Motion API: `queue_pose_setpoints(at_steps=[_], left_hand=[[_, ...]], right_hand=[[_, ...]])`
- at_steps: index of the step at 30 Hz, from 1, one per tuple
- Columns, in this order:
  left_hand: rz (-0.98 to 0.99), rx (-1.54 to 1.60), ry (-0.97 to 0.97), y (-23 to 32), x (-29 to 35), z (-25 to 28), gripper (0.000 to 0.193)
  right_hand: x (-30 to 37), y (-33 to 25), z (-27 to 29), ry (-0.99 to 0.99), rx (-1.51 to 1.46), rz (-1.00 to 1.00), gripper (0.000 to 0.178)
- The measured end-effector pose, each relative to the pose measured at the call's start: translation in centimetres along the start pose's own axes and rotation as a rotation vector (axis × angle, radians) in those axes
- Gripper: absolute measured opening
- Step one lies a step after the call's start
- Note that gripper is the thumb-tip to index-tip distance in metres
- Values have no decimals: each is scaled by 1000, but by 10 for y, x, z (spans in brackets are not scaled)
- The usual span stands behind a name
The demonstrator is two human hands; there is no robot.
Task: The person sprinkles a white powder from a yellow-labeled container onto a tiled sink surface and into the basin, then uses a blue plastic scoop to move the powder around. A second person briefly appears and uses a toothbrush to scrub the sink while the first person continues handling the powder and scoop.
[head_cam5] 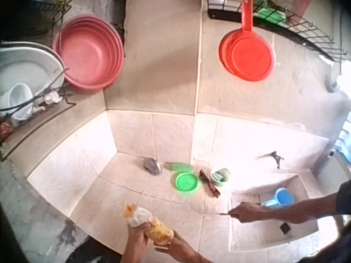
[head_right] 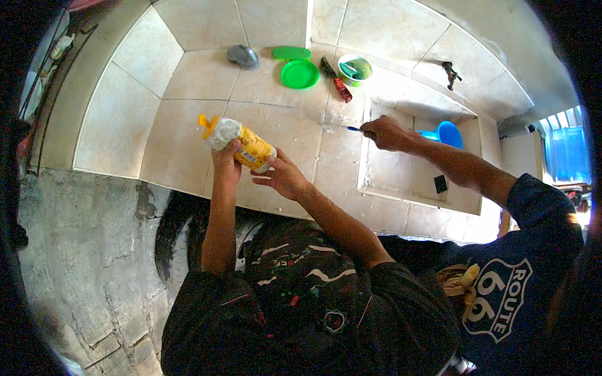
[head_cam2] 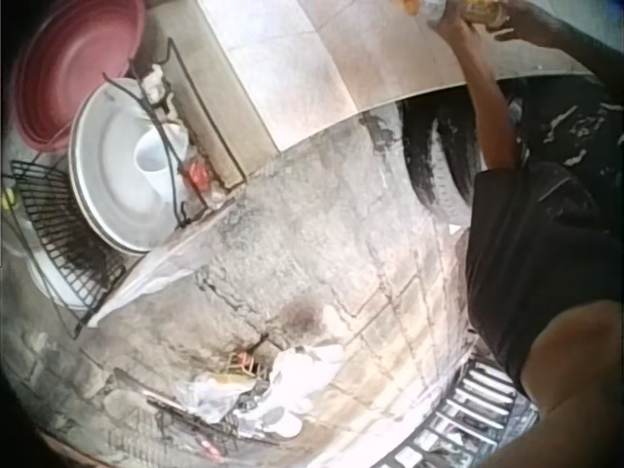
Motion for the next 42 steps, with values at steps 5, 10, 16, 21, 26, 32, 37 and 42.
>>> queue_pose_setpoints(at_steps=[5, 10, 16, 21, 26, 32, 37, 42], left_hand=[[263, 29, 16, -33, 9, -6, 60], [-89, -664, -262, 11, 20, -19, 91], [15, -771, 40, 60, 60, 52, 83], [-26, -646, 30, 91, 79, 79, 59], [-127, -672, 429, 155, 122, 149, 43], [-134, -657, 450, 167, 128, 158, 36], [-179, -575, 423, 177, 129, 156, 33], [-153, -569, 248, 174, 121, 157, 26]], right_hand=[[-2, 17, 17, -11, -136, 54, 54], [4, -65, 17, 205, 146, 218, 54], [42, -222, -55, 729, 954, 817, 44], [-30, -207, -87, 709, 1459, 535, 41], [-52, -205, -96, 568, 1311, 599, 35], [-71, -181, -98, 541, 1153, 521, 38], [-72, -160, -101, 448, 1378, 536, 29], [-61, -149, -106, 319, 1315, 657, 29]])
Point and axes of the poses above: each hand's wrist, its own x-axis away from the middle knuckle, its own z-axis out of the back of the hand, y = z × x, the point moved 9 cm from there along -x, towards the middle knuckle, and after that the axes turned 10 degrees about x, right-handed, at the moved point
